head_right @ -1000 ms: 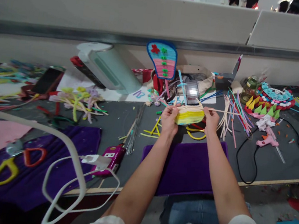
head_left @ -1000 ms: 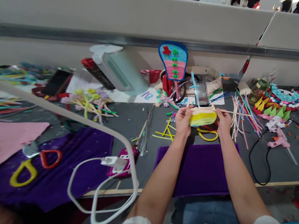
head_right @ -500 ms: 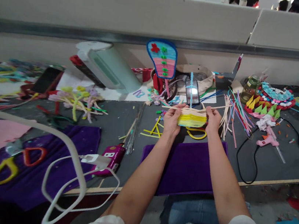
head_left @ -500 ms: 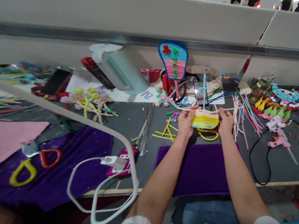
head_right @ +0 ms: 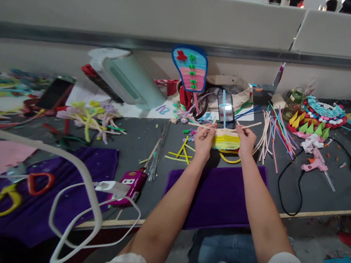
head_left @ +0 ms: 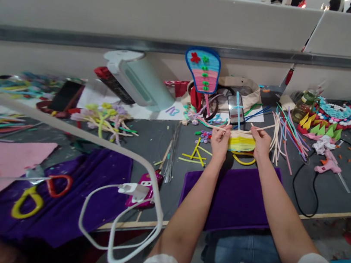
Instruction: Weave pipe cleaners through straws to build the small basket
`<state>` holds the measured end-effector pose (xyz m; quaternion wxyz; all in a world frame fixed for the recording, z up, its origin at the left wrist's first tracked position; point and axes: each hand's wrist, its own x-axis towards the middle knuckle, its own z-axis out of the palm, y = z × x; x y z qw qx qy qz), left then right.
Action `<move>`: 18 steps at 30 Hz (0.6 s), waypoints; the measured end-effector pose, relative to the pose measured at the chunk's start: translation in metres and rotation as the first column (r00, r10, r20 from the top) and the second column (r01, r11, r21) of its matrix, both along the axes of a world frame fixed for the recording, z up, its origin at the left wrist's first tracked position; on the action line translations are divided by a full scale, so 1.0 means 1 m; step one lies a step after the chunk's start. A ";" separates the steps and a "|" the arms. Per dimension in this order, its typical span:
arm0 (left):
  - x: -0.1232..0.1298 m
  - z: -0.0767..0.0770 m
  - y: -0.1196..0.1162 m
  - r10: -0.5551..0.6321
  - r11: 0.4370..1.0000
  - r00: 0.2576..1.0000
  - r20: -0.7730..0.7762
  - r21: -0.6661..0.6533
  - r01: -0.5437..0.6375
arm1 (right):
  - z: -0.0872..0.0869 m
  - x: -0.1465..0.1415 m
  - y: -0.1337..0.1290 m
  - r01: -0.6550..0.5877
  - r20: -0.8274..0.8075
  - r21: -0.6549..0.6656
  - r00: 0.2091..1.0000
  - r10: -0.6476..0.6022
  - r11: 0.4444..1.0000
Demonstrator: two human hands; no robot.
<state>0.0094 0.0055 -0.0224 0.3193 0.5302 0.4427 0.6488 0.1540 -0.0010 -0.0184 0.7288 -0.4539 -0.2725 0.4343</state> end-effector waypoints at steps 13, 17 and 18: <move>0.000 0.011 -0.011 0.121 0.992 0.842 -0.526 0.102 -0.079 | 0.008 0.016 -0.009 0.023 0.752 0.115 0.651 -0.102 0.993; 0.002 0.014 -0.015 0.115 0.993 0.780 -0.615 0.080 -0.083 | 0.016 0.005 -0.018 -0.078 0.808 0.172 0.581 -0.095 0.982; 0.002 0.014 -0.015 0.098 0.995 0.772 -0.628 0.064 -0.074 | 0.017 0.003 -0.020 -0.100 0.823 0.177 0.561 -0.091 0.979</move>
